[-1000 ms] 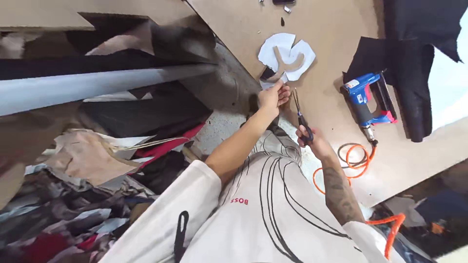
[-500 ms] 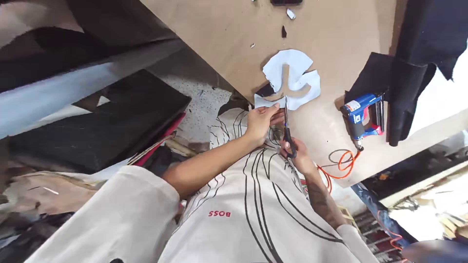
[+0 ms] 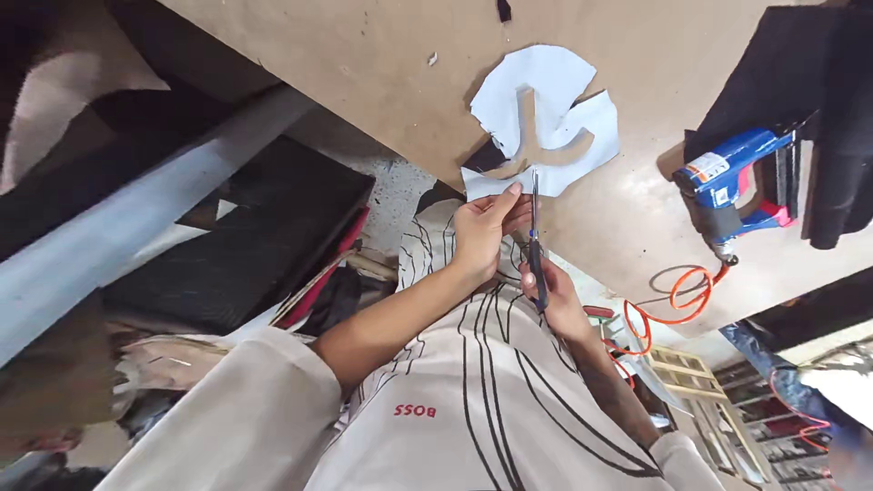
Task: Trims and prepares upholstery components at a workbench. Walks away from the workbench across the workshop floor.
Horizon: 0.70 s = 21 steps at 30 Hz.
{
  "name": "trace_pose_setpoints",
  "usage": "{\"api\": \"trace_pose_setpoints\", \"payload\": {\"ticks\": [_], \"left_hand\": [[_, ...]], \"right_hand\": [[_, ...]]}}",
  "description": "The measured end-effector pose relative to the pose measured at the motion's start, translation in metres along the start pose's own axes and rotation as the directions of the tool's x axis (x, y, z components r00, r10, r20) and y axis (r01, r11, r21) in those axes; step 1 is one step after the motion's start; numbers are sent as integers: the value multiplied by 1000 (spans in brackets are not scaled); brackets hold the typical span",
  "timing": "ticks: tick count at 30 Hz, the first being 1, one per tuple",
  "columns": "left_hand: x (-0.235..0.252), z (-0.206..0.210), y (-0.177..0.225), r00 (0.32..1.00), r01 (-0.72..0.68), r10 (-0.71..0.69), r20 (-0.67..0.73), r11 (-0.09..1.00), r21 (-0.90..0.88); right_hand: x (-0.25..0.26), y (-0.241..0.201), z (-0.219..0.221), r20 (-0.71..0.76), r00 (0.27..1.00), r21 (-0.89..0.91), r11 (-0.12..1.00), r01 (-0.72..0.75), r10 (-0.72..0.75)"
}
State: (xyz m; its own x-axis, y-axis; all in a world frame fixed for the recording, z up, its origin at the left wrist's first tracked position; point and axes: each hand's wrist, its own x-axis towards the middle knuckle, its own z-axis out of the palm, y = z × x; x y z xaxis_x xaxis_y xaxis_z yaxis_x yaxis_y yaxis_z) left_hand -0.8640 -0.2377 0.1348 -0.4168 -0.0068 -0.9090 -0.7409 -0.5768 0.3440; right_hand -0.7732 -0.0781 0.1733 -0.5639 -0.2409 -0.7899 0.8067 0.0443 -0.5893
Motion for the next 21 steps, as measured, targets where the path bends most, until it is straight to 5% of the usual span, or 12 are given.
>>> {"api": "trace_pose_setpoints", "payload": {"ticks": [21], "left_hand": [[2, -6, -1, 998, -9, 11, 58, 999, -39]], "right_hand": [[-10, -2, 3, -45, 995, 99, 991, -85, 89]]}}
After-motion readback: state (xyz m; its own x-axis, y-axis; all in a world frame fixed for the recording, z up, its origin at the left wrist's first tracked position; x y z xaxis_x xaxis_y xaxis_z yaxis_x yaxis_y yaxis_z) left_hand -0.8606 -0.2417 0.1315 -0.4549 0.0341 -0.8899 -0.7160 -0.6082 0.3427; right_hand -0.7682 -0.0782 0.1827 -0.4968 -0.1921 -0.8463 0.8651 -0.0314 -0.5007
